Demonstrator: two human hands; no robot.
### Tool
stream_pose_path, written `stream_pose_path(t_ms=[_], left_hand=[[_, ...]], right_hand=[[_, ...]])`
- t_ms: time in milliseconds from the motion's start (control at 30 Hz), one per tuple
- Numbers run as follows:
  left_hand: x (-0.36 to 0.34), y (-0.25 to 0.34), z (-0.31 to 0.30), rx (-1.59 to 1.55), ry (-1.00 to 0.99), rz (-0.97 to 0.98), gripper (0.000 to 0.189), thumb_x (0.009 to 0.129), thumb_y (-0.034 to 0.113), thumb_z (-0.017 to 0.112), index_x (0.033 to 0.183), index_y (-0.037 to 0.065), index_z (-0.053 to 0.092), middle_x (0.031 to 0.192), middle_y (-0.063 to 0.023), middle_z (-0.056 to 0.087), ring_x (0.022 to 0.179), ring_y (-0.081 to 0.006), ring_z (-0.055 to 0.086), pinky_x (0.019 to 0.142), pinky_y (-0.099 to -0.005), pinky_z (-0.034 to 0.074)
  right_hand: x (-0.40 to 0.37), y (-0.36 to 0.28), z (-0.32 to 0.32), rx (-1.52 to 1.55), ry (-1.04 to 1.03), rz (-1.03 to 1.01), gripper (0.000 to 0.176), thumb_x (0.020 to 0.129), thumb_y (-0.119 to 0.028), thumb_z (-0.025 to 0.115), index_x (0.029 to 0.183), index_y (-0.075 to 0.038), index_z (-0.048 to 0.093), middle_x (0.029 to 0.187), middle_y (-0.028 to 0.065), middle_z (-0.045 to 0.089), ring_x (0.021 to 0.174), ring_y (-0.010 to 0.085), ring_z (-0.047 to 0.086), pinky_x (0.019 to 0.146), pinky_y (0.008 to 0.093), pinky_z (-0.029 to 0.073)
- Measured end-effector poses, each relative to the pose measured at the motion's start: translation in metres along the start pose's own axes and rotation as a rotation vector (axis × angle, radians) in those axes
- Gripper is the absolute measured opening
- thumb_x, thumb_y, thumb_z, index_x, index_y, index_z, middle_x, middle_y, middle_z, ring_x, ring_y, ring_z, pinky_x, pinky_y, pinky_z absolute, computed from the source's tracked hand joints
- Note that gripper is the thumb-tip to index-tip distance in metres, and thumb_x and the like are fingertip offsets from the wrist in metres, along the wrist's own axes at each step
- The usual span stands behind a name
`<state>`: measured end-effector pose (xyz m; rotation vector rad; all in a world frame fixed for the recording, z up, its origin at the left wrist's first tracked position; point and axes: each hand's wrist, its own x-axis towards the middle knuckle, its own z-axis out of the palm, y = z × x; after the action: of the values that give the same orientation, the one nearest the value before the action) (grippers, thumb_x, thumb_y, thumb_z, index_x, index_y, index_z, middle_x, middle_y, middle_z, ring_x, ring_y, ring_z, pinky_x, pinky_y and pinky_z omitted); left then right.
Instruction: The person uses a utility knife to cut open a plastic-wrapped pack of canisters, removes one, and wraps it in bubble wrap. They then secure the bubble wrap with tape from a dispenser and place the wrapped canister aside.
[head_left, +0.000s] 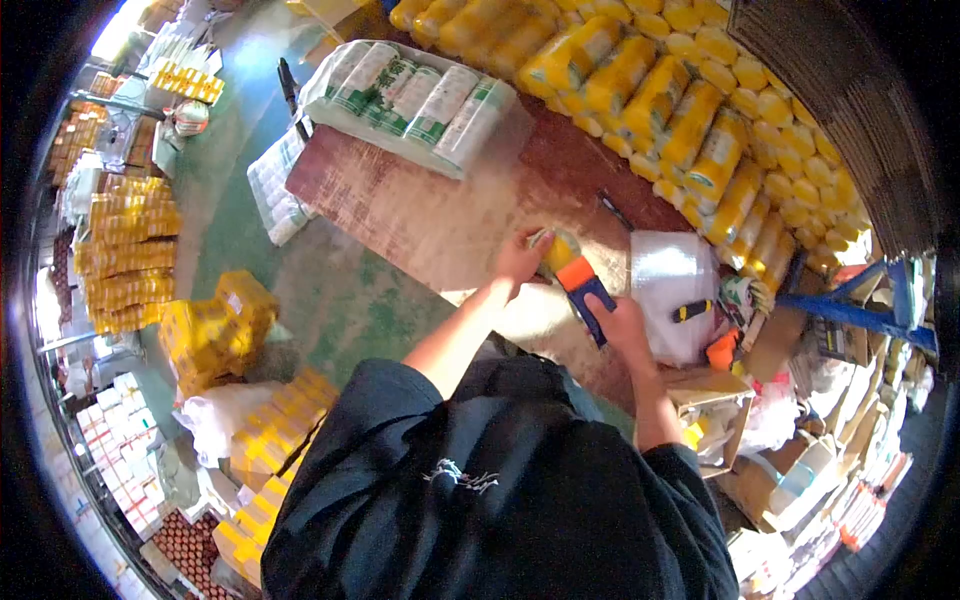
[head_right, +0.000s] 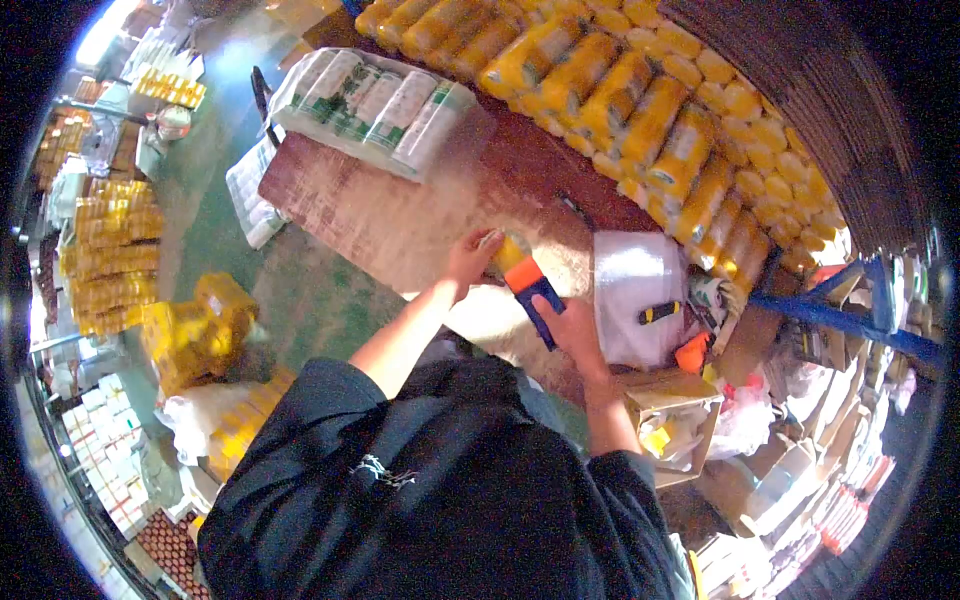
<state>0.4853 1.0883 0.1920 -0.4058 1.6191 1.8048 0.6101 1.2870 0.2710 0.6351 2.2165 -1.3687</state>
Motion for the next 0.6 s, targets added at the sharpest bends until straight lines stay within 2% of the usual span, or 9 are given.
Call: stream_pose_path(t_ms=[33,67,167,200,267,367,467,567,600], left_hand=[[-0.007,0.018,-0.002,0.025,-0.027,-0.005,0.051,0.101,0.042,0.064,0.138,0.008,0.055,0.119,-0.0125,0.068,0.093,-0.0252,0.073,0.059,-0.038,0.065],[-0.015,0.034,-0.003,0.141,-0.024,-0.067,0.052,0.102,0.044,0.06,0.138,0.007,0.056,0.124,-0.0162,0.067,0.102,-0.0318,0.071,0.072,-0.0455,0.065],[0.022,0.017,-0.021,1.116,0.221,0.525,0.05,0.106,0.044,0.051,0.138,0.007,0.058,0.134,-0.0205,0.062,0.123,-0.0392,0.061,0.103,-0.0526,0.051],[0.028,0.023,-0.023,1.093,0.095,0.626,0.049,0.107,0.043,0.048,0.139,0.007,0.058,0.137,-0.0202,0.06,0.128,-0.0395,0.055,0.109,-0.0517,0.044],[0.034,0.041,-0.029,1.037,-0.169,0.81,0.049,0.108,0.041,0.042,0.139,0.007,0.059,0.142,-0.0195,0.057,0.139,-0.0402,0.045,0.121,-0.0499,0.028],[0.036,0.062,-0.031,1.14,-0.283,0.845,0.046,0.109,0.035,0.038,0.139,0.01,0.06,0.146,-0.0153,0.055,0.144,-0.0362,0.039,0.124,-0.0479,0.023],[0.045,0.069,-0.031,1.201,-0.181,0.928,0.043,0.107,0.038,0.043,0.136,0.012,0.062,0.144,-0.0138,0.056,0.14,-0.0349,0.043,0.121,-0.0485,0.028],[0.072,0.07,-0.038,1.226,-0.161,0.909,0.044,0.1,0.044,0.056,0.128,0.012,0.066,0.137,-0.0164,0.06,0.13,-0.0396,0.053,0.114,-0.0494,0.038],[0.078,0.07,-0.039,1.179,-0.117,0.839,0.046,0.097,0.045,0.06,0.127,0.011,0.066,0.135,-0.0175,0.061,0.127,-0.04,0.055,0.112,-0.0492,0.04]], right_hand=[[0.006,0.01,0.009,0.043,0.029,-0.003,0.061,0.092,-0.06,0.065,0.079,-0.001,0.074,0.067,0.0086,0.072,0.059,0.0173,0.069,0.058,0.0345,0.053],[0.013,0.02,0.02,0.026,0.076,-0.066,0.057,0.094,-0.055,0.067,0.08,0.0,0.073,0.067,0.0077,0.071,0.059,0.0157,0.068,0.057,0.0332,0.052],[0.03,0.02,0.042,0.291,0.009,-0.058,0.048,0.096,-0.046,0.069,0.085,0.0,0.073,0.067,0.0063,0.07,0.057,0.0141,0.066,0.055,0.0318,0.051],[0.038,0.021,0.052,0.372,-0.004,-0.055,0.039,0.097,-0.038,0.07,0.089,0.0,0.072,0.067,0.0045,0.069,0.056,0.0119,0.063,0.053,0.0302,0.05],[0.048,0.008,0.061,0.339,0.006,-0.068,0.038,0.096,-0.038,0.07,0.089,-0.001,0.072,0.067,0.0043,0.068,0.057,0.0112,0.063,0.054,0.03,0.05],[0.052,0.023,0.074,0.332,0.063,-0.073,0.045,0.093,-0.043,0.072,0.086,0.001,0.072,0.067,0.0058,0.068,0.058,0.0137,0.064,0.056,0.0327,0.052],[0.055,0.054,0.092,0.225,0.123,-0.072,0.047,0.092,-0.046,0.073,0.084,0.0,0.072,0.066,0.0059,0.068,0.058,0.0141,0.065,0.056,0.0331,0.052],[0.065,0.048,0.093,0.221,0.122,-0.018,0.046,0.095,-0.044,0.072,0.082,0.0,0.071,0.064,0.0042,0.067,0.056,0.0122,0.065,0.053,0.0304,0.051],[0.076,0.037,0.095,0.235,0.115,-0.021,0.047,0.094,-0.046,0.072,0.082,-0.001,0.072,0.064,0.0048,0.068,0.056,0.0126,0.065,0.053,0.0307,0.051]])
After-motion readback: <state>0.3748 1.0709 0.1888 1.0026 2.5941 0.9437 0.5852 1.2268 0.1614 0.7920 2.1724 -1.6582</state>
